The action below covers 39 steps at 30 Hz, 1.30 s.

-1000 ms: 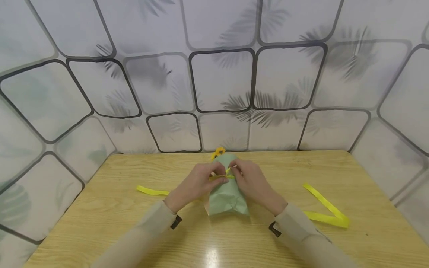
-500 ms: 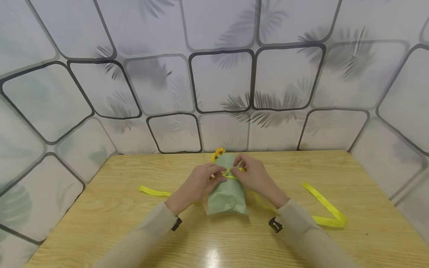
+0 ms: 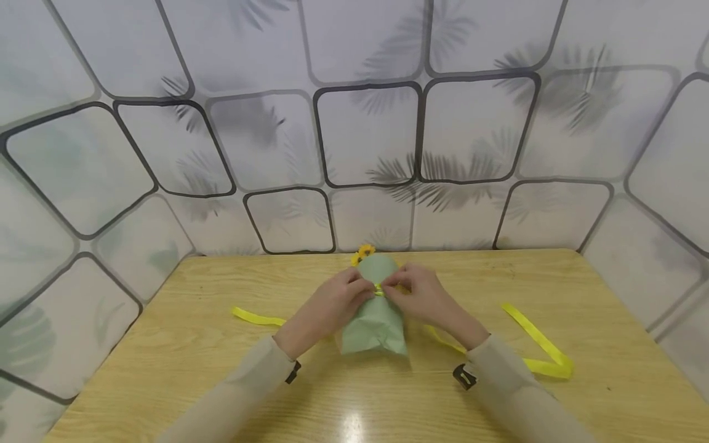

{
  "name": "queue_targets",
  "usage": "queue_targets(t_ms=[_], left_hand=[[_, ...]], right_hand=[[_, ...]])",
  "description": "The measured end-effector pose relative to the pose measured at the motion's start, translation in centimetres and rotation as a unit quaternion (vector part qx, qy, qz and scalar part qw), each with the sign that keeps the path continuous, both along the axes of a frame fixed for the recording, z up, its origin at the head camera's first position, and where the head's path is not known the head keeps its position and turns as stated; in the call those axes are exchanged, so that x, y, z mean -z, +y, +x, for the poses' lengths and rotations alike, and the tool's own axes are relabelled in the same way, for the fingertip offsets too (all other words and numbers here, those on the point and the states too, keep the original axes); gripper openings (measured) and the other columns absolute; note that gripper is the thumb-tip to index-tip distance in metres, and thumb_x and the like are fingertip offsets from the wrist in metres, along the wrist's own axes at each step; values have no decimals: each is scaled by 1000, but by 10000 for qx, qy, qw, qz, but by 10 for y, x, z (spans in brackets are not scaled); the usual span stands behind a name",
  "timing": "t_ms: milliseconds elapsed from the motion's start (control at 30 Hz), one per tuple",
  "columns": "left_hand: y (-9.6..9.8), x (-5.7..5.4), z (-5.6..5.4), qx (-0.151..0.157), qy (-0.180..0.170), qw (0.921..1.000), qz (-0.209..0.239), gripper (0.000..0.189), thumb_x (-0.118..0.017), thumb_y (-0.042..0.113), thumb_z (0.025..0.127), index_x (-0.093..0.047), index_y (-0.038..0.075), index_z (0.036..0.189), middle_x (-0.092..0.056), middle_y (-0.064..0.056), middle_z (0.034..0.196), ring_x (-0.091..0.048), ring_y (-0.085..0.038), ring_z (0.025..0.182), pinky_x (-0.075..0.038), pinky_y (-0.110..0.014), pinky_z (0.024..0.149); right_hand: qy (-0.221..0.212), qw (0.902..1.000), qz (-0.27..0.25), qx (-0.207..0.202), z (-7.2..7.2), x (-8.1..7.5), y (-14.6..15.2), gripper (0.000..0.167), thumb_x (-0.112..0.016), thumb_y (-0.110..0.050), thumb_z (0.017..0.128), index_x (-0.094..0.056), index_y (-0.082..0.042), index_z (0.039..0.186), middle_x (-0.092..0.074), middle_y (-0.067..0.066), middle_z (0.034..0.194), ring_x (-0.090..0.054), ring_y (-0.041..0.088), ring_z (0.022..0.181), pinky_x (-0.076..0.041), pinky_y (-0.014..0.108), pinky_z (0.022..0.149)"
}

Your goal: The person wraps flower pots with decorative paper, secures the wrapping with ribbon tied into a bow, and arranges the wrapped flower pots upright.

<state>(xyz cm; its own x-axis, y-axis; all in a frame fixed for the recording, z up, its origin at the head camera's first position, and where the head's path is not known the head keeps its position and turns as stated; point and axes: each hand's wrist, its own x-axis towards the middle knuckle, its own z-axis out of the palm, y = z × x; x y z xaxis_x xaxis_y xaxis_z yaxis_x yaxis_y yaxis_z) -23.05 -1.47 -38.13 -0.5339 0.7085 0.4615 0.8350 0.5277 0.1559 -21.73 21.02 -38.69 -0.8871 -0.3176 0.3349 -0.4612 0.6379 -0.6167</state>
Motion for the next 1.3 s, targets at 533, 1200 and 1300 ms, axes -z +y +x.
queue_targets(t_ms=[533, 1200, 1300], left_hand=[[6, -1, -27, 56, -2933, 9558, 213, 34, -43, 14, 110, -65, 1, 88, -52, -5, 78, -44, -12, 71, -41, -23, 68], [10, -7, -20, -501, -4642, 8790, 967, 45, -39, 23, 112, -46, 15, 69, -36, 5, 58, -32, -8, 51, -32, -23, 51], [11, -8, -18, -616, -4681, 8754, 1038, 45, -39, 24, 112, -46, 15, 69, -36, 5, 59, -32, -9, 51, -32, -23, 51]], right_hand=[[1457, 9864, 172, -747, 4, 2, -10, 16, -66, 10, 91, -67, -5, 98, -70, 6, 92, -69, 17, 81, -60, 32, 71], [2516, 9643, 566, -595, 3, 5, -11, 16, -83, 3, 78, -77, -9, 87, -60, 3, 91, -55, 15, 84, -50, 30, 70], [2718, 9582, 648, -619, 3, 5, -11, 15, -84, 2, 77, -77, -10, 84, -58, 3, 90, -54, 15, 85, -51, 31, 70]])
